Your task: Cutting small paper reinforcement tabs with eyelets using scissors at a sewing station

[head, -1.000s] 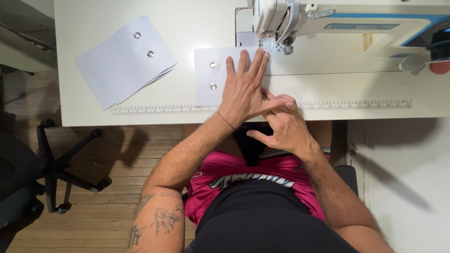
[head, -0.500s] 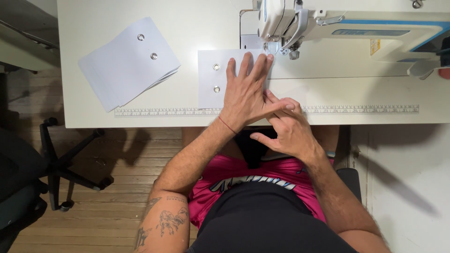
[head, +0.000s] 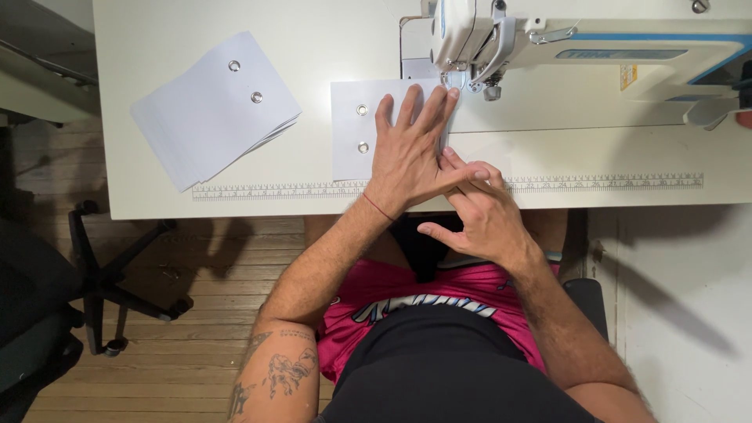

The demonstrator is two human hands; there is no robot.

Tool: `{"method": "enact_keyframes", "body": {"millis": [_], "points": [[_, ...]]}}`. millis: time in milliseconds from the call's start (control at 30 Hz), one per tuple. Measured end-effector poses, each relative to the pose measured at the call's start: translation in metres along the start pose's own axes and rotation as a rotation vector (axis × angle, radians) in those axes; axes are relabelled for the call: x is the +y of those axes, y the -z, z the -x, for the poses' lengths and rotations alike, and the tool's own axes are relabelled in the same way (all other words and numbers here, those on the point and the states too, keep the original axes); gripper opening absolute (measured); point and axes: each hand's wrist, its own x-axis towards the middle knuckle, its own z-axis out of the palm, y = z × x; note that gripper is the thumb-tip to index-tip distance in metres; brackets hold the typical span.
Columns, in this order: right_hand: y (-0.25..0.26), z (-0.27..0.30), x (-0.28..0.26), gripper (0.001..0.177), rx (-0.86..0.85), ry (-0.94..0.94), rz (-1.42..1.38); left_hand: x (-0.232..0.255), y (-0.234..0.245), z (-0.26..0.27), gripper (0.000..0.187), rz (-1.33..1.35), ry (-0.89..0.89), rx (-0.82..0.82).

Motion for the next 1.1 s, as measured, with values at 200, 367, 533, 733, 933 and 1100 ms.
{"method": "enact_keyframes", "body": {"millis": [200,367,533,733,933,1100], "points": [[-0.001,0.000,0.001,0.065,0.000,-0.003,-0.018,0.001,-0.001,0.001,0.113,0.018,0.016,0.007],[0.000,0.000,0.001,0.064,-0.011,-0.009,-0.028,0.001,0.004,0.002,0.110,0.036,0.030,-0.002],[0.009,-0.002,-0.003,0.074,-0.029,0.033,0.041,-0.003,0.017,0.000,0.115,-0.042,0.013,-0.076],[0.009,-0.003,-0.010,0.084,-0.009,0.087,0.258,-0.027,0.043,-0.004,0.055,0.231,-0.082,-0.082],[0.005,0.003,-0.008,0.083,0.006,0.096,0.254,-0.032,0.031,0.004,0.047,0.095,-0.179,-0.021],[0.006,0.003,-0.009,0.081,0.020,0.104,0.232,-0.030,0.030,0.005,0.047,0.050,-0.178,0.012]]}}
